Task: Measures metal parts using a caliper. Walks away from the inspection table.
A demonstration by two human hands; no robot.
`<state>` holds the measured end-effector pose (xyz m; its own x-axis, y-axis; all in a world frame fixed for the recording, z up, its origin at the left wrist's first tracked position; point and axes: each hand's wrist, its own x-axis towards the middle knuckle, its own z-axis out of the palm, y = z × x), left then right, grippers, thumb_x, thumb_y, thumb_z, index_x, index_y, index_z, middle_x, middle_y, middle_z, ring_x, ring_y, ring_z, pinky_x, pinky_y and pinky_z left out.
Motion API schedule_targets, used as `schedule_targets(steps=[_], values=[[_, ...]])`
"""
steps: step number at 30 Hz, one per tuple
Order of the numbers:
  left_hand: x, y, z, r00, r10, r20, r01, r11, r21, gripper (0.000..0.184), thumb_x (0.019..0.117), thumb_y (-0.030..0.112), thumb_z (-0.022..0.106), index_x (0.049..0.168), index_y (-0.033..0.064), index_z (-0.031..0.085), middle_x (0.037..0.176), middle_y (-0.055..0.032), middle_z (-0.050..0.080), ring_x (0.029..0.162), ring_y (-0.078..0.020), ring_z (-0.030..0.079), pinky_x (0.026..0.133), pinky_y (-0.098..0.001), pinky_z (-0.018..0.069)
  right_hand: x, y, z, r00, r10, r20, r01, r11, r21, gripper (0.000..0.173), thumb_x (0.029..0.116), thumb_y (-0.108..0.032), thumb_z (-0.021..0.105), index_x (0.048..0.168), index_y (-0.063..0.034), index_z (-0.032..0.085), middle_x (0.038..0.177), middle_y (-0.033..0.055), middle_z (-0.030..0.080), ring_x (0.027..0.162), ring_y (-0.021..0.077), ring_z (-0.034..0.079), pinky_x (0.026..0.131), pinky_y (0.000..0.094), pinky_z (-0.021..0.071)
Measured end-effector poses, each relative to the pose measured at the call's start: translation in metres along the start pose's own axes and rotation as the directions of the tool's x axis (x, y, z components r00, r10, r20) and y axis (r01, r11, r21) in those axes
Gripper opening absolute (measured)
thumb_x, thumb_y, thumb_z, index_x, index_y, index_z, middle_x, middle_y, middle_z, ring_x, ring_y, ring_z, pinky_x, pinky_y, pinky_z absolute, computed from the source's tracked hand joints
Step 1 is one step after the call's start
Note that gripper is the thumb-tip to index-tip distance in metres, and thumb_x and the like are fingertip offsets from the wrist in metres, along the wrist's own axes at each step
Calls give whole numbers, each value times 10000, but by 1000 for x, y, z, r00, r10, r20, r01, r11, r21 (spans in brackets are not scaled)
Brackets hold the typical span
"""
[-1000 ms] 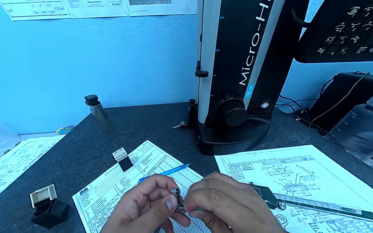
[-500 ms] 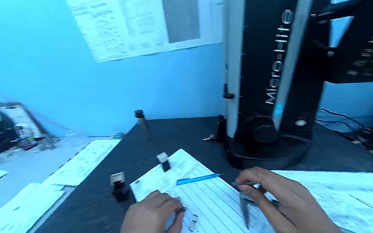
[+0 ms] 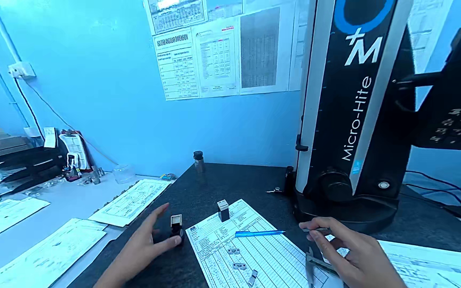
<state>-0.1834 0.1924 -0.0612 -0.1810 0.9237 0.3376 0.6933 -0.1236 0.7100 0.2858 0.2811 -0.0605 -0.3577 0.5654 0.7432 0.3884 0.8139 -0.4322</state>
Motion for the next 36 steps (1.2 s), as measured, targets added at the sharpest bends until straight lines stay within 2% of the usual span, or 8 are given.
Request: schedule_targets(steps=[2,6,12,21,25,29,34,36], values=[[3,-6,3,997,-11,82,17,998,-63,1023,757,474,842,1586,137,347,1488,-70,552,1343,-216,563,1046,-455,538,2,0,1,1000,1,-10,-1,1000,-12,228,1051,-307,522,1133,-194,702,1097,-54,763,791,40,730,596,237,620],[6,-12,11,998,-2,59,14,979,-201,744,805,242,824,1466,133,500,1156,-40,739,1014,-170,734,914,-356,615,2,3,3,999,1,-40,-3,997,-71,220,1035,-311,512,1103,-221,701,1044,-84,764,773,21,717,585,227,601],[-3,-17,22,985,129,-115,-128,992,16,455,849,327,785,1219,118,624,1064,-12,726,846,-117,741,735,-316,641,6,4,3,998,-26,-58,21,997,-77,222,1039,-318,506,1098,-230,701,1006,-90,756,729,5,690,568,208,573],[-6,-15,27,949,297,-110,-248,913,325,336,972,363,658,1140,75,704,1073,-71,739,899,-161,739,788,-363,632,6,4,14,994,4,114,-1,1000,-28,210,1032,-266,564,1117,-146,714,982,28,762,728,95,708,594,298,595],[-6,-9,27,980,181,-77,-152,946,288,456,950,365,660,1275,56,574,1099,-106,699,889,-225,724,773,-433,616,13,8,21,993,2,115,2,999,-38,232,1025,-246,546,1162,-120,684,991,37,757,731,95,709,598,289,598],[1,-1,32,965,221,-140,-190,960,205,666,885,344,672,1472,100,476,1181,-55,688,934,-163,695,774,-367,601,15,12,22,996,21,84,-15,998,-67,280,1012,-243,533,1230,-136,674,911,25,734,676,79,665,572,270,564],[37,32,42,982,188,-12,-182,962,202,532,915,308,554,1439,212,550,1303,-71,655,1139,-218,653,913,-470,551,11,25,23,998,7,70,-2,997,-82,292,1028,-286,489,1168,-192,728,858,-14,715,655,49,637,553,240,538],[50,44,51,992,105,69,-118,967,226,609,904,314,600,1493,220,477,1250,-70,660,1048,-224,664,896,-470,548,9,27,19,998,16,53,-11,996,-91,285,1022,-288,495,1154,-194,729,855,-26,714,650,33,633,548,228,537]])
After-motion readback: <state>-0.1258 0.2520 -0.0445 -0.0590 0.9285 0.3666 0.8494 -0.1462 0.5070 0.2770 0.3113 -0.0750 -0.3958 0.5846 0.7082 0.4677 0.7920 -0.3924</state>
